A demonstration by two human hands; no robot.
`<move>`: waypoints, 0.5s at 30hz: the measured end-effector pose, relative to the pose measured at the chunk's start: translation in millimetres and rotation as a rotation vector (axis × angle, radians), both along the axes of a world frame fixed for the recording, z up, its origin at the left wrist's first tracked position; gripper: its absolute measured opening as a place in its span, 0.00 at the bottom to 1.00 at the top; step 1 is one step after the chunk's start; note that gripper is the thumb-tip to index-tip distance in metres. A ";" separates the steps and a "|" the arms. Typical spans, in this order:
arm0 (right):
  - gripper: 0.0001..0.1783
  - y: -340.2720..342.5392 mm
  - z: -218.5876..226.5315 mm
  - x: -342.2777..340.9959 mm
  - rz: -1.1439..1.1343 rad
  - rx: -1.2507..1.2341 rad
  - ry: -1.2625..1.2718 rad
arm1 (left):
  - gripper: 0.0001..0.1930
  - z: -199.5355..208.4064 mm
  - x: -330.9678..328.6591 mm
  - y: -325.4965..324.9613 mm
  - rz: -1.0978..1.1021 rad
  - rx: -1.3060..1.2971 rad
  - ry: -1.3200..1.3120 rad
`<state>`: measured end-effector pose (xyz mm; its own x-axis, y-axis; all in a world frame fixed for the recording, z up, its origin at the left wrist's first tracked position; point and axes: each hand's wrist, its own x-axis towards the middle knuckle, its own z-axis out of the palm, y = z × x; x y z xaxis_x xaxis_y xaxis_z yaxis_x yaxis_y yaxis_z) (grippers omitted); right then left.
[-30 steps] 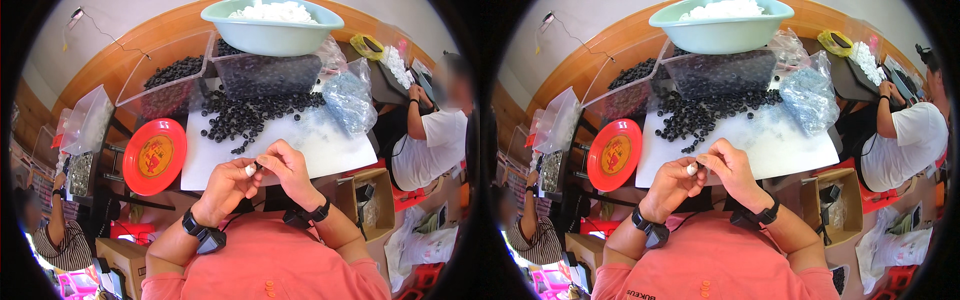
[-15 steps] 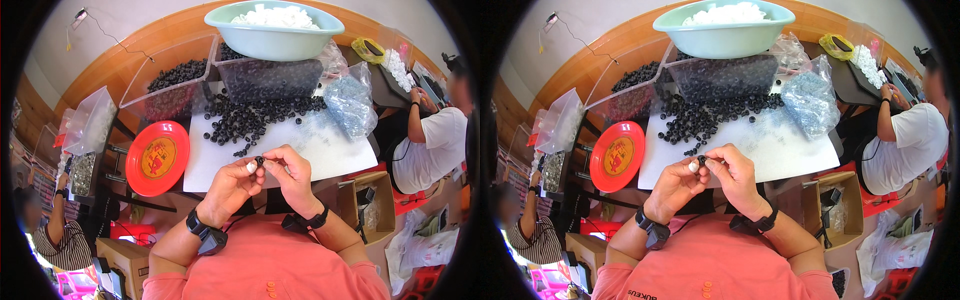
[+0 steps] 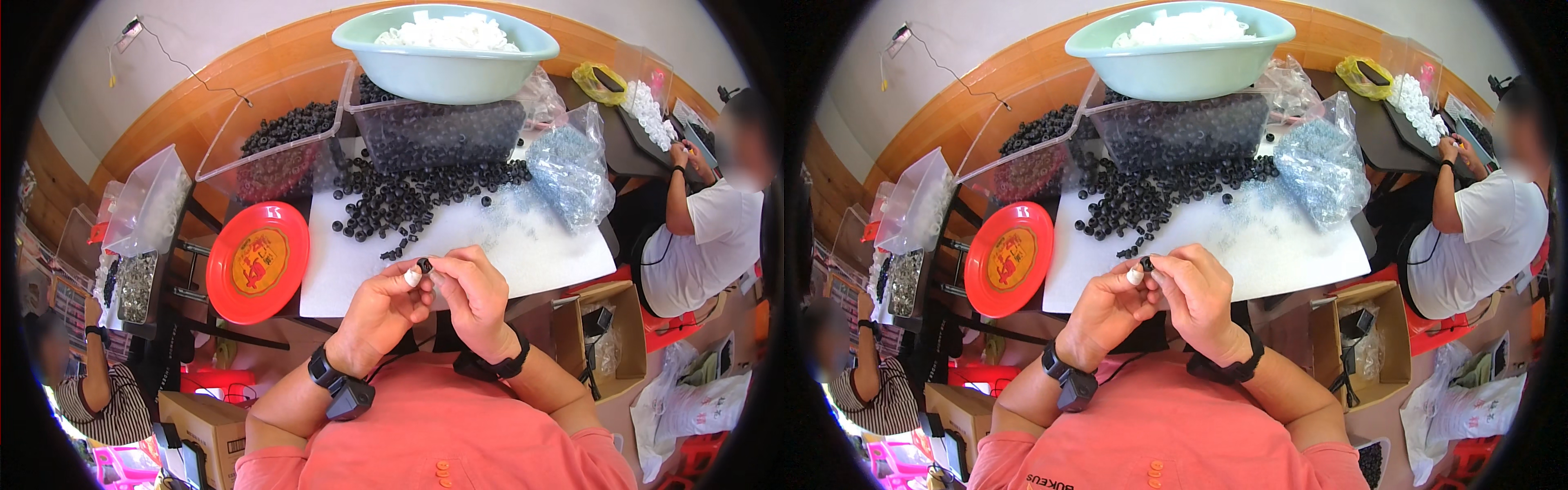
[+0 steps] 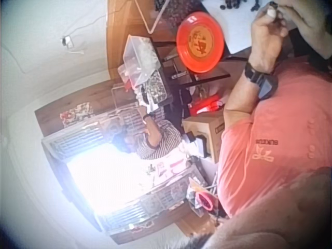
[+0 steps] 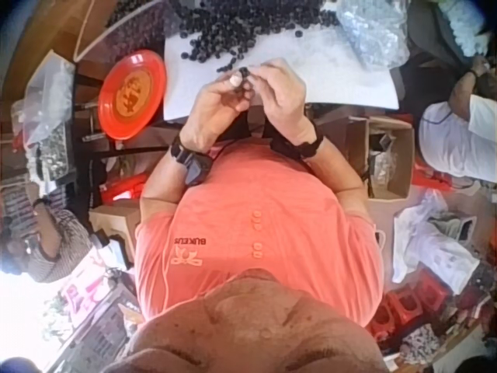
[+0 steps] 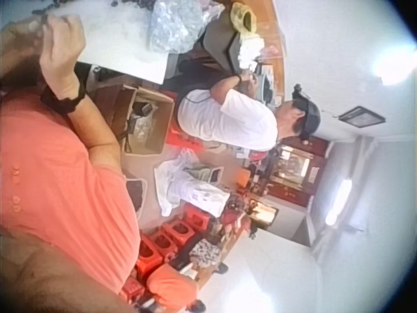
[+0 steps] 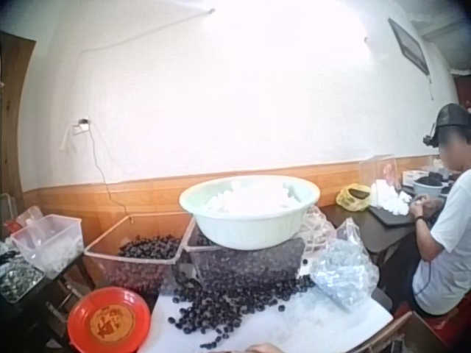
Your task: Assembling small black components with white clips at a workbench.
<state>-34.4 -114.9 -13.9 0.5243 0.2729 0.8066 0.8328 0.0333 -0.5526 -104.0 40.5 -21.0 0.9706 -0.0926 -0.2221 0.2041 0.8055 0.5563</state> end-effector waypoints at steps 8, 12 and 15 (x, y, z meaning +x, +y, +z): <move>0.11 -5.2 1.5 2.2 -0.014 -0.045 -0.050 | 0.13 2.8 -1.3 -5.7 0.023 -0.006 0.007; 0.11 -4.7 2.1 5.8 -0.024 -0.048 -0.002 | 0.13 3.5 -1.9 -4.9 0.017 0.008 0.016; 0.11 -3.9 -0.9 5.0 -0.055 -0.076 -0.037 | 0.13 -1.3 -0.5 -4.5 0.008 0.002 0.010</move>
<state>-29.4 -118.8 -14.8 0.5107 0.3056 0.8036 0.8520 -0.0542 -0.5208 -104.6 36.0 -22.2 0.9690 -0.0841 -0.2322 0.2032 0.8059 0.5561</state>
